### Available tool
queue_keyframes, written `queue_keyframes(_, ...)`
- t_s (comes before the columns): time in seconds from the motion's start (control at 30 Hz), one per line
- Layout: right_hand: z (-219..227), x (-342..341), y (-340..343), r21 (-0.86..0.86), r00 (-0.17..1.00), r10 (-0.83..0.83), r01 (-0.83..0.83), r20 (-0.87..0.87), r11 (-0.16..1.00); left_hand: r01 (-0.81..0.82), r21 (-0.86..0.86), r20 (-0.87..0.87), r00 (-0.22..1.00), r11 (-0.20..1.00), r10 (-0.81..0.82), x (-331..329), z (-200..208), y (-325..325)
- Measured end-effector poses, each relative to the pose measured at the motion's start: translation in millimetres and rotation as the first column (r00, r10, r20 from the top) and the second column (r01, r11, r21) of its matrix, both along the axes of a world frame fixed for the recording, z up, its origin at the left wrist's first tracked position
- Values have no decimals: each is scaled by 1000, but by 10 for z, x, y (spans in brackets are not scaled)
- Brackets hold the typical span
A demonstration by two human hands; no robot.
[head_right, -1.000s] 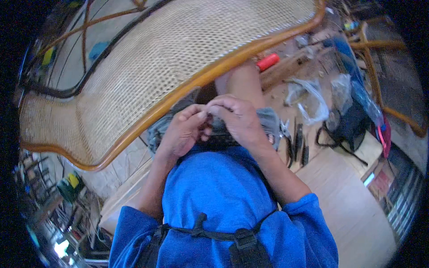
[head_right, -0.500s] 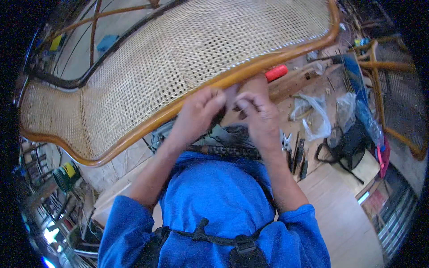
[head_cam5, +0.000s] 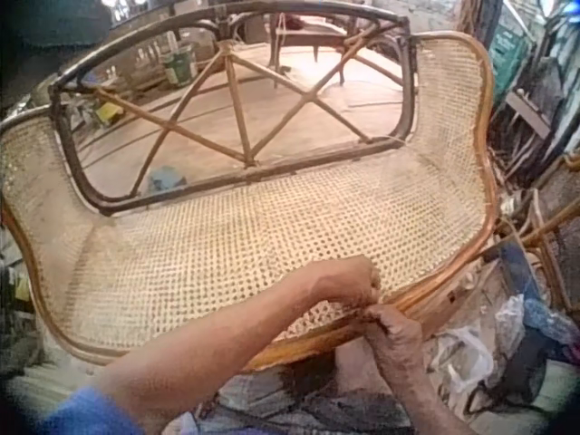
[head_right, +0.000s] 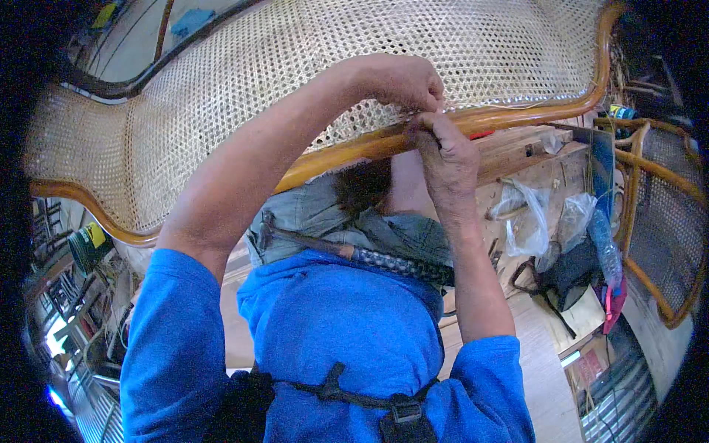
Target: The person repairs a rattan chair seat by inserting thin wooden dowels into the frame and tapping them in with a hammer. They repeatedly insert dowels along the edge of the seat and secure them to reinforce the woven structure.
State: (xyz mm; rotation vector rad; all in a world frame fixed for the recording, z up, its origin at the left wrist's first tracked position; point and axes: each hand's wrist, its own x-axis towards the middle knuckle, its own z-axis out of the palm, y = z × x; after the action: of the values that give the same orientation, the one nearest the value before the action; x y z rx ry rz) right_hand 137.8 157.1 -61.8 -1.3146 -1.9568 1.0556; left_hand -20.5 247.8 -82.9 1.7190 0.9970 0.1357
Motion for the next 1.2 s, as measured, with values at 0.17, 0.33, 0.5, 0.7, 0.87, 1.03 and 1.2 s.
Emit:
queue_keyframes(0.17,95,-127,40,-67,999,-52,51,-3,996,-11,97,7,1000,995,11,44,-150,78)
queue_keyframes(0.33,-79,-109,101,93,996,-61,56,59,994,43,113,-171,985,993,-23,122,-22,181)
queue_keyframes(0.5,-61,-179,92,108,985,-33,15,168,994,80,76,-170,983,994,-66,153,-27,232)
queue_keyframes(0.7,-133,-184,81,270,957,4,-85,290,959,79,74,-138,988,994,-69,174,-128,247)
queue_keyframes(0.87,-126,-243,39,351,962,-43,-56,269,935,165,112,-181,973,980,-143,234,-64,271)
queue_keyframes(1.03,-171,-253,42,449,945,-12,-145,328,882,203,142,-206,963,969,-172,226,6,250)
queue_keyframes(1.2,-137,-232,38,412,896,10,-214,444,886,164,87,-221,965,983,-142,275,12,247)
